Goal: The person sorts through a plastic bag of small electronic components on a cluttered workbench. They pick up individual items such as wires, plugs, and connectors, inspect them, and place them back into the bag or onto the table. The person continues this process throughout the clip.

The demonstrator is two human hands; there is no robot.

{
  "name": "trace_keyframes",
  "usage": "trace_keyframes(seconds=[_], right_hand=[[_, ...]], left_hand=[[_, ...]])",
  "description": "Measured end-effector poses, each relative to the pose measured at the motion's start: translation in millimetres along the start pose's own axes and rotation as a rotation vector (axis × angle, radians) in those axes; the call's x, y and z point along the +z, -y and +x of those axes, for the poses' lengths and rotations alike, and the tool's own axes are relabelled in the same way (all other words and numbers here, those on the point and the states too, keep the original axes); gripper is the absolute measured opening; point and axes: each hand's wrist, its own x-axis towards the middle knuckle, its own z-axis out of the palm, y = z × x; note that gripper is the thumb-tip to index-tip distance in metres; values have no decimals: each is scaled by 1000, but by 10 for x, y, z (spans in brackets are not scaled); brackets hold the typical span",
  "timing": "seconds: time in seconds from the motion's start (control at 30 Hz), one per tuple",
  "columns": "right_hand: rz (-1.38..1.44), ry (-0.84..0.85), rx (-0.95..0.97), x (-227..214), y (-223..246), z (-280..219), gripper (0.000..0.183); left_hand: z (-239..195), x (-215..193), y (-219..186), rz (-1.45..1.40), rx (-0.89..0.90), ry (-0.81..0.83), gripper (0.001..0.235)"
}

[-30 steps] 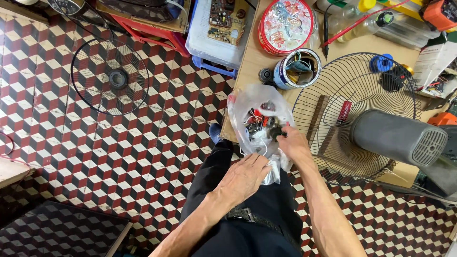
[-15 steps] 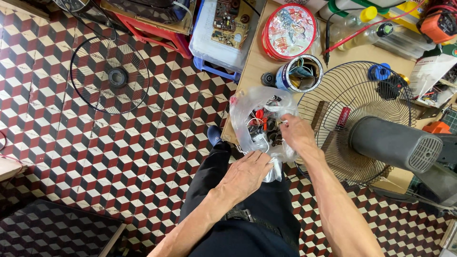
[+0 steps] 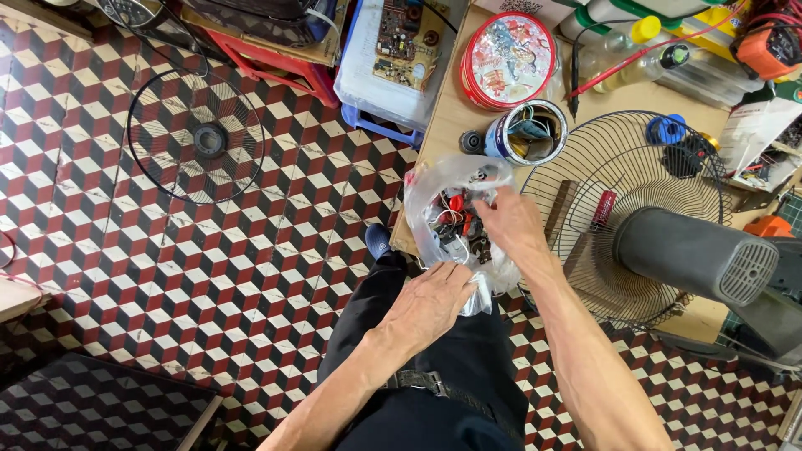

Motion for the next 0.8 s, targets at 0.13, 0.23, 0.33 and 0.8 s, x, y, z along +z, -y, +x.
trace_keyframes(seconds=[0.13, 0.23, 0.33, 0.8], right_hand=[[-290, -95, -138, 400, -381, 409, 54], [-392, -65, -56, 357, -560, 500, 45], [-408, 160, -6, 132, -497, 323, 38], [-354, -143, -289, 320, -284, 591, 46]], left_hand=[[37, -47, -27, -14, -42, 15, 17], [57, -51, -25, -13, 33, -91, 17], [102, -70, -59, -12, 0, -62, 16], [158, -193, -69, -69, -17, -98, 19]])
